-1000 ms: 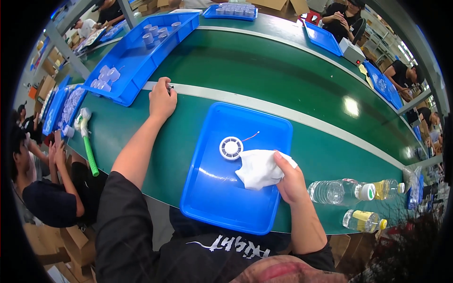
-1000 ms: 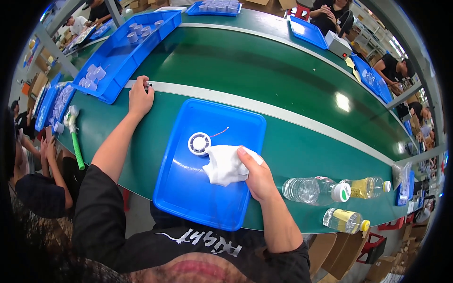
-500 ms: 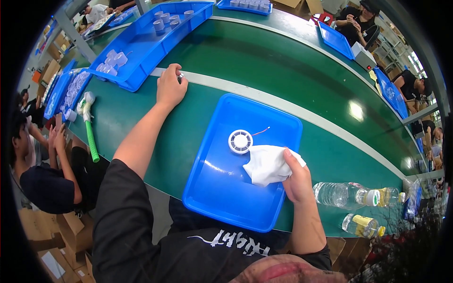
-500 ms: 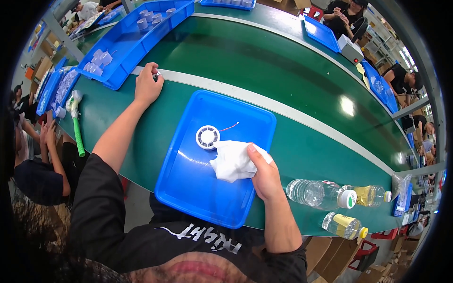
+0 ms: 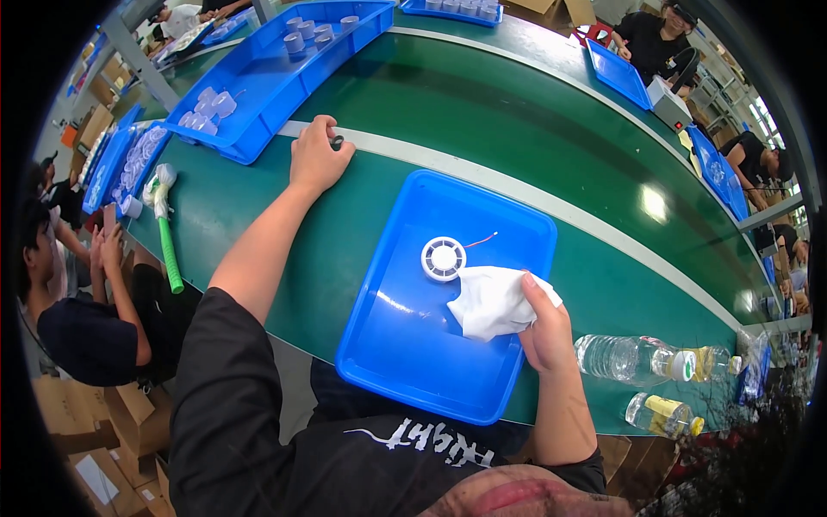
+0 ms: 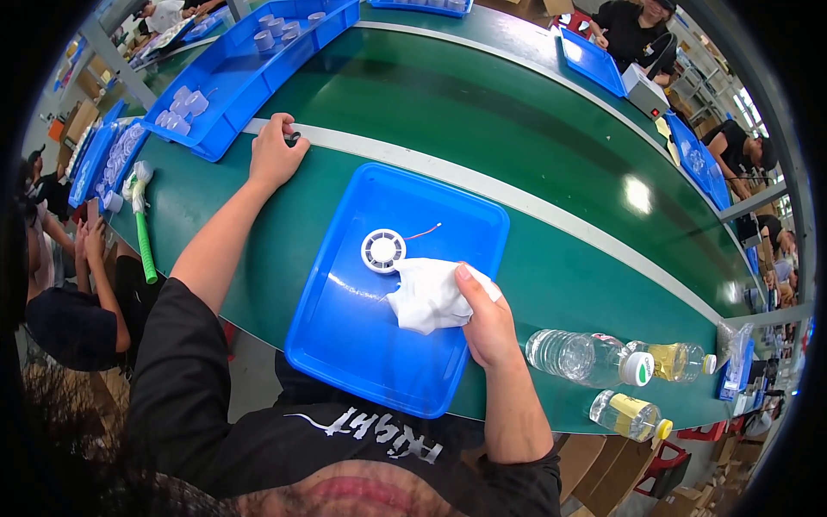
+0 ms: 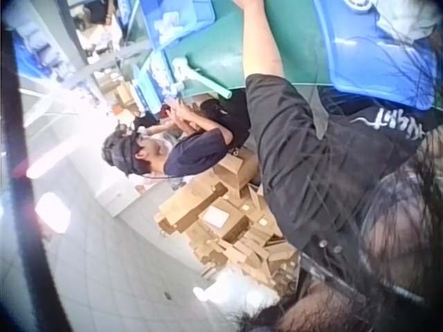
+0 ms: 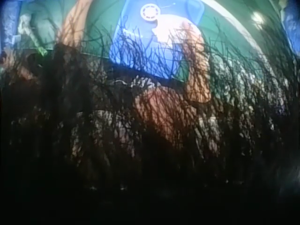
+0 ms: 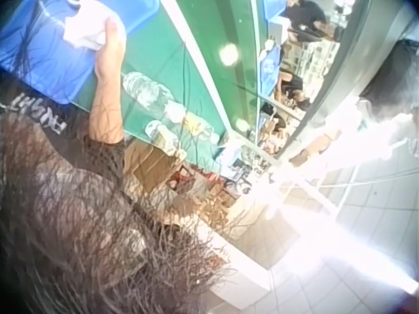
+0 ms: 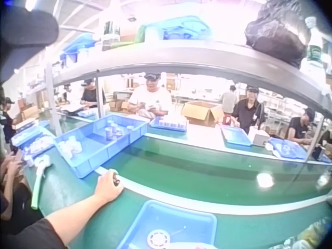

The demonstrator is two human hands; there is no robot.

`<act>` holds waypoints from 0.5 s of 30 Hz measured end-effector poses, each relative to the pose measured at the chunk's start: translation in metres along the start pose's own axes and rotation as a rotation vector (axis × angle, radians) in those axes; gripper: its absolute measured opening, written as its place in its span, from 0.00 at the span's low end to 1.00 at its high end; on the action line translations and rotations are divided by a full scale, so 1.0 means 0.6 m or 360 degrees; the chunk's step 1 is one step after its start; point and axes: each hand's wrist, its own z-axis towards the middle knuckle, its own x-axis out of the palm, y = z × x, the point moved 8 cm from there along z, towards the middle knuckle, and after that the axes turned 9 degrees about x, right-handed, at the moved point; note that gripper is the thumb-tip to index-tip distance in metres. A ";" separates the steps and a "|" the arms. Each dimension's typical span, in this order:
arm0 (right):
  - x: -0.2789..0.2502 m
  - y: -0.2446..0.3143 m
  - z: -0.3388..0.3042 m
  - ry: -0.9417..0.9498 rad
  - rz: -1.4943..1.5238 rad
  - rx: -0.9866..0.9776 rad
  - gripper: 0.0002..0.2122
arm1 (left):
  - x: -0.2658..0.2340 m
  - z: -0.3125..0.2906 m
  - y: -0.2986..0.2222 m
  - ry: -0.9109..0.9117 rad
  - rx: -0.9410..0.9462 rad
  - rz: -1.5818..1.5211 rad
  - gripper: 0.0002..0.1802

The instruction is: Cleaning white cylindrical electronic components with a cloth and liquid on an assembly line.

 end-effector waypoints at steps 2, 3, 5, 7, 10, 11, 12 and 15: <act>0.002 0.001 -0.001 0.0005 -0.0005 0.0004 0.18 | 0.000 0.000 0.000 0.0004 -0.0002 0.0005 0.22; 0.004 0.002 -0.001 -0.0002 0.0003 0.0003 0.17 | 0.000 0.000 0.001 0.0010 0.0000 -0.0007 0.21; 0.004 0.002 -0.002 -0.0010 0.0009 0.0002 0.17 | 0.001 0.000 0.002 0.0015 0.0003 -0.0020 0.21; 0.004 0.003 -0.003 -0.0011 -0.0014 -0.0015 0.18 | 0.002 0.000 0.001 0.0008 0.0021 -0.0063 0.21; 0.001 0.000 0.000 0.0003 0.0019 -0.0003 0.18 | -0.002 -0.001 -0.002 -0.0070 0.0110 -0.0028 0.21; 0.001 0.000 0.000 0.0004 0.0018 -0.0002 0.18 | -0.001 -0.002 0.000 -0.0070 0.0109 -0.0028 0.21; 0.002 0.001 0.000 0.0015 0.0022 -0.0002 0.18 | -0.001 -0.002 0.000 -0.0093 0.0137 -0.0015 0.20; 0.002 0.001 0.000 0.0021 0.0011 -0.0002 0.18 | 0.000 -0.001 0.000 -0.0111 0.0168 -0.0011 0.20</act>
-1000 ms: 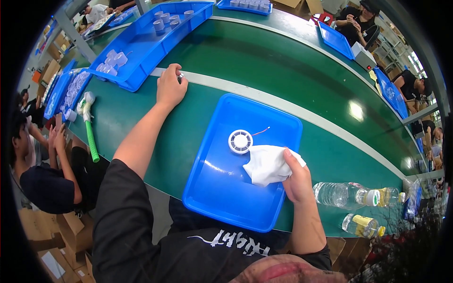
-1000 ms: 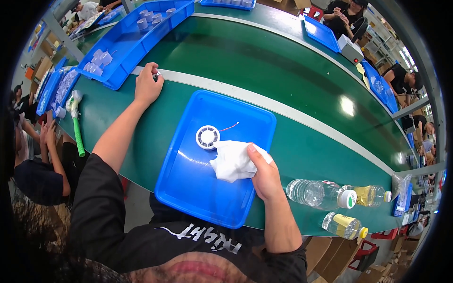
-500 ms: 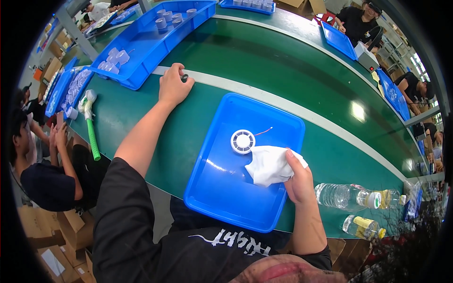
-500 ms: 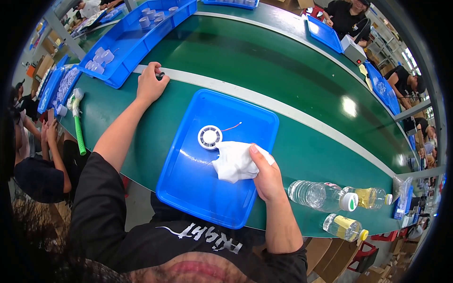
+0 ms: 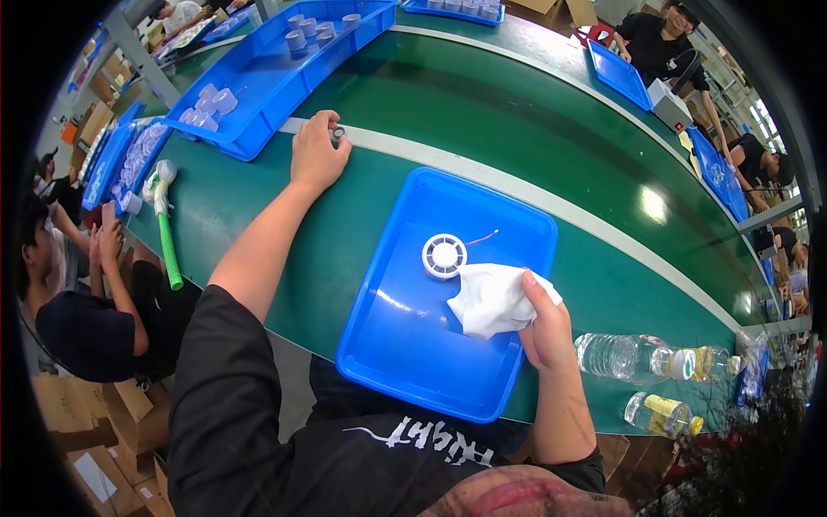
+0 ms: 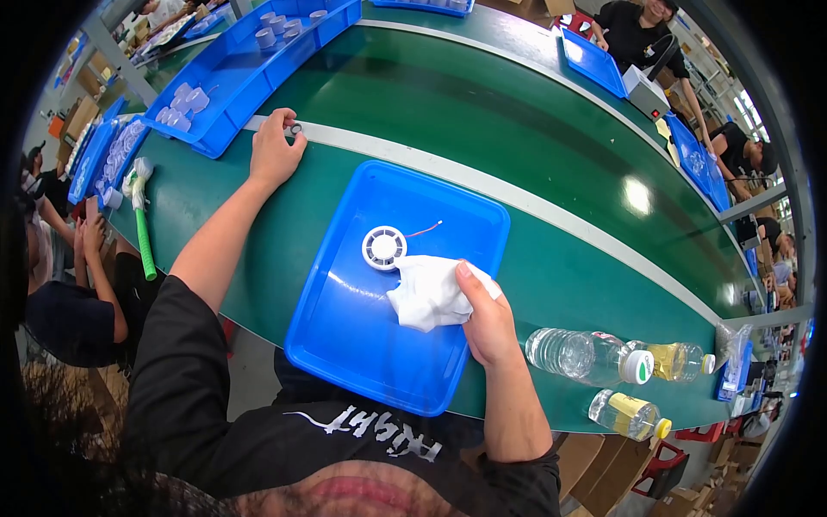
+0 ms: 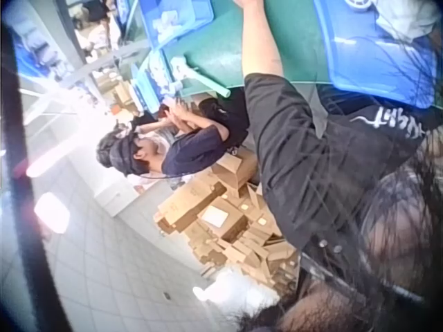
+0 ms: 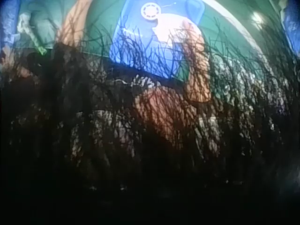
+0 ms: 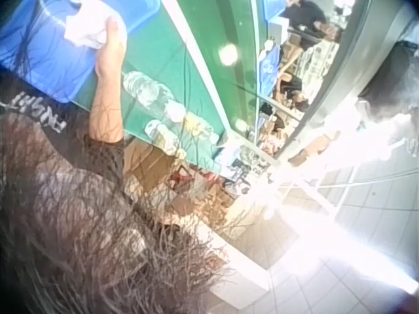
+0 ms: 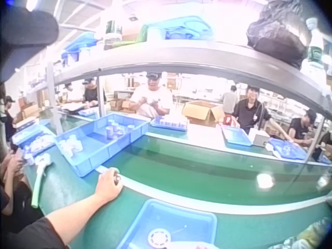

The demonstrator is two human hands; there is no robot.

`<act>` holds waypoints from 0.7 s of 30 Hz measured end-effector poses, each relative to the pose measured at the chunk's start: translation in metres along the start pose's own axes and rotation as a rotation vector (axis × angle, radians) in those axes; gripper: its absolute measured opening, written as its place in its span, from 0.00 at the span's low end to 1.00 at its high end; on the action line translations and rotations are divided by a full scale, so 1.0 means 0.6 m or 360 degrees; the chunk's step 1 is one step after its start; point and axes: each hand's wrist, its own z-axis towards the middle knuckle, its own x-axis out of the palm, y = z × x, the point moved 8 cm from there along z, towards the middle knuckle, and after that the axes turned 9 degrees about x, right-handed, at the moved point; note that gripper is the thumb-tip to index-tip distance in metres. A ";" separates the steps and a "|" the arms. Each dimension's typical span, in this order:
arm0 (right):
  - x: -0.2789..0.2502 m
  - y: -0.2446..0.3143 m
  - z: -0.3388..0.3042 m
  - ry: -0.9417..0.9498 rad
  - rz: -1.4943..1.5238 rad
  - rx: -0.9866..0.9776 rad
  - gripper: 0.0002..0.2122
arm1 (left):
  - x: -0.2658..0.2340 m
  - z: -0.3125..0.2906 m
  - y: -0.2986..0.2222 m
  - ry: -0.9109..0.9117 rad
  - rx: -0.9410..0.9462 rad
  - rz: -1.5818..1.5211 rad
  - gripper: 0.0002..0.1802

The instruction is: Cleaning white cylindrical electronic components with a cloth and liquid on an assembly line.

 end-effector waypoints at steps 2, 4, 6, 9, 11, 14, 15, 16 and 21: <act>-0.001 0.000 0.000 -0.0006 -0.0016 0.0000 0.18 | 0.003 0.000 0.002 0.0005 0.0002 -0.0011 0.19; 0.000 0.000 0.000 -0.0002 -0.0017 0.0001 0.18 | 0.006 0.001 0.007 0.0009 -0.0013 -0.0014 0.19; -0.001 -0.001 0.001 -0.0006 -0.0022 0.0004 0.18 | 0.006 0.000 0.010 0.0007 -0.0025 -0.0005 0.19; -0.001 -0.001 0.001 -0.0018 -0.0026 0.0001 0.18 | 0.007 0.001 0.007 0.0033 -0.0067 -0.0011 0.19; -0.001 -0.001 0.001 -0.0020 -0.0025 -0.0001 0.18 | 0.007 0.001 0.010 0.0059 -0.0101 -0.0019 0.19; -0.001 -0.002 0.002 -0.0005 -0.0023 -0.0005 0.18 | 0.008 0.001 0.012 0.0067 -0.0109 -0.0031 0.18; -0.001 -0.001 0.002 -0.0006 -0.0027 -0.0003 0.18 | 0.008 0.001 0.011 0.0078 -0.0123 -0.0036 0.18; -0.001 -0.002 0.002 -0.0007 -0.0031 -0.0001 0.18 | 0.007 0.001 0.010 0.0090 -0.0135 -0.0041 0.17; 0.002 -0.001 0.002 0.0017 -0.0020 -0.0016 0.18 | 0.006 0.001 0.009 0.0056 -0.0139 -0.0074 0.14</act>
